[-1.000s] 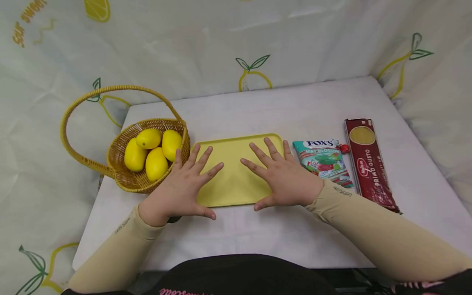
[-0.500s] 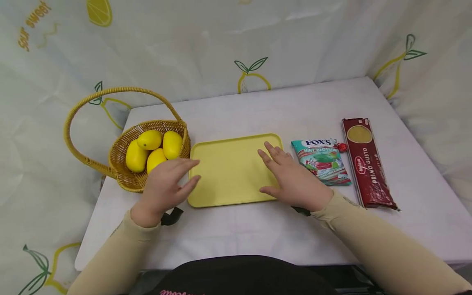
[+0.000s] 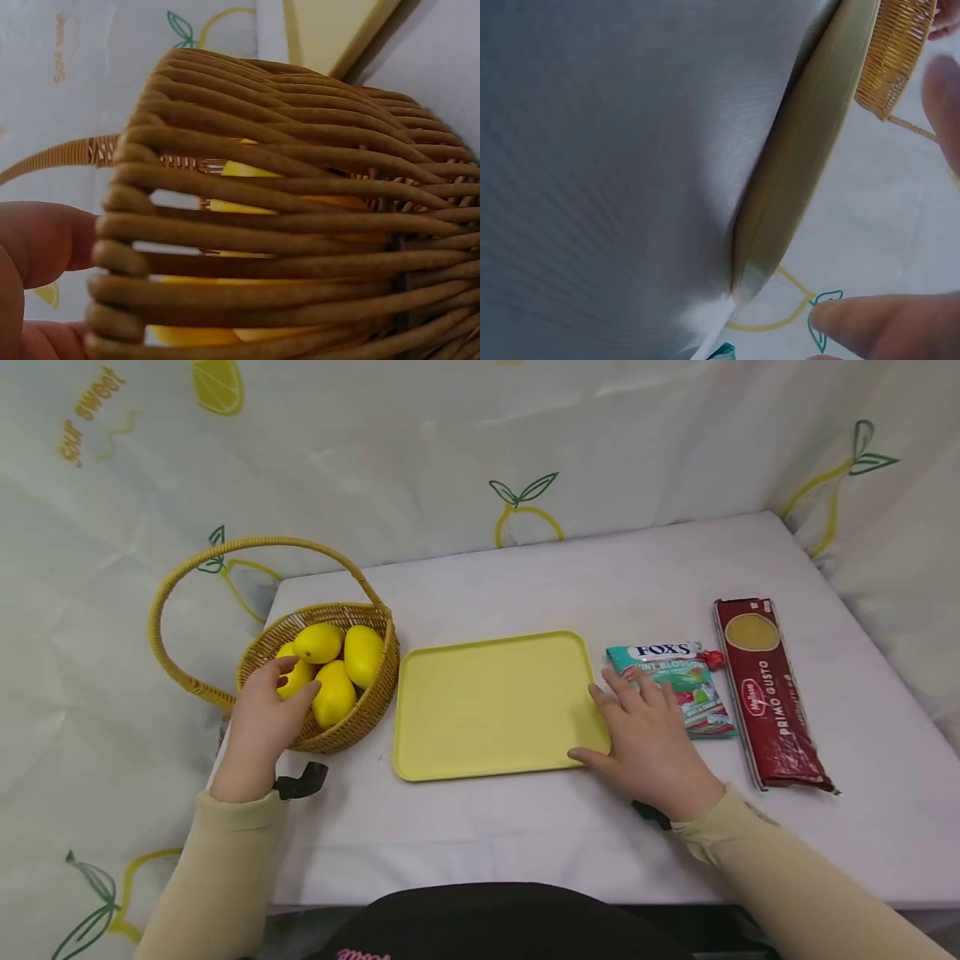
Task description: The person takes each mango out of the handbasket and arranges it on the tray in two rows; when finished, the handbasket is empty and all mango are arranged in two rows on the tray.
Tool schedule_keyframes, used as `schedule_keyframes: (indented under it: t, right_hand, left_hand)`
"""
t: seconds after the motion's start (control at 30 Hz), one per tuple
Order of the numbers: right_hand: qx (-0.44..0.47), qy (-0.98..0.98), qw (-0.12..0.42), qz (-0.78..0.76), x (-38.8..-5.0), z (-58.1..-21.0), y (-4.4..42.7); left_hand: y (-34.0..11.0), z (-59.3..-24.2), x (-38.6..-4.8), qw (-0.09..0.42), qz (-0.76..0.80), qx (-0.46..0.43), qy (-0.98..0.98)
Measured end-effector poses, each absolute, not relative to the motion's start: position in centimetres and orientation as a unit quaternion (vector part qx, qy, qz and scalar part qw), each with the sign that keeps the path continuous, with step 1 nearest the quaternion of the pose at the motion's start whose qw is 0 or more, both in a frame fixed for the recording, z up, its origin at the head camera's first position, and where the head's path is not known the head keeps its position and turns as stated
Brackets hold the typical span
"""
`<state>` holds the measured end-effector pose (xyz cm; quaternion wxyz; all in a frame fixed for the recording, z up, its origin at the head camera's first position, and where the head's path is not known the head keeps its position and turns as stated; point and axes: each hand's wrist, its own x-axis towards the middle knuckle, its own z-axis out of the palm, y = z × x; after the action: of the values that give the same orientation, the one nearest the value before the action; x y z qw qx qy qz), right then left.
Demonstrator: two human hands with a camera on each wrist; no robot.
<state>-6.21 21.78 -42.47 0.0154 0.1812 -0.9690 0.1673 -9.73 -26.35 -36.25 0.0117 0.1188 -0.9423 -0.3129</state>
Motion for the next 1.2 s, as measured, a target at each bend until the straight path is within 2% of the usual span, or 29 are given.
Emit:
schedule_keyframes:
  t: [0.13,0.3,0.57,1.0,1.2]
  right_hand:
    - [0.158,-0.976,-0.069,0.136,-6.1,-42.9,22.3]
    - [0.155,-0.973,-0.118,0.123,-6.2,-43.2,22.9]
    - [0.159,-0.971,-0.128,0.124,-6.2,-43.3,22.7]
    - [0.161,-0.972,-0.120,0.121,-6.2,-43.7,22.4]
    - [0.160,-0.971,-0.125,0.126,-6.2,-44.0,22.2]
  left_hand:
    - [-26.5,-36.9,-10.5,-0.060,-0.306,0.131,-0.941]
    - [-26.0,-37.5,-11.1,-0.079,-0.289,0.124,-0.946]
    - [-25.8,-37.8,-11.4,-0.100,-0.254,0.115,-0.955]
    - [-27.1,-37.2,-13.1,-0.201,-0.297,0.152,-0.921]
    - [-27.2,-37.6,-13.2,-0.167,-0.348,0.173,-0.906]
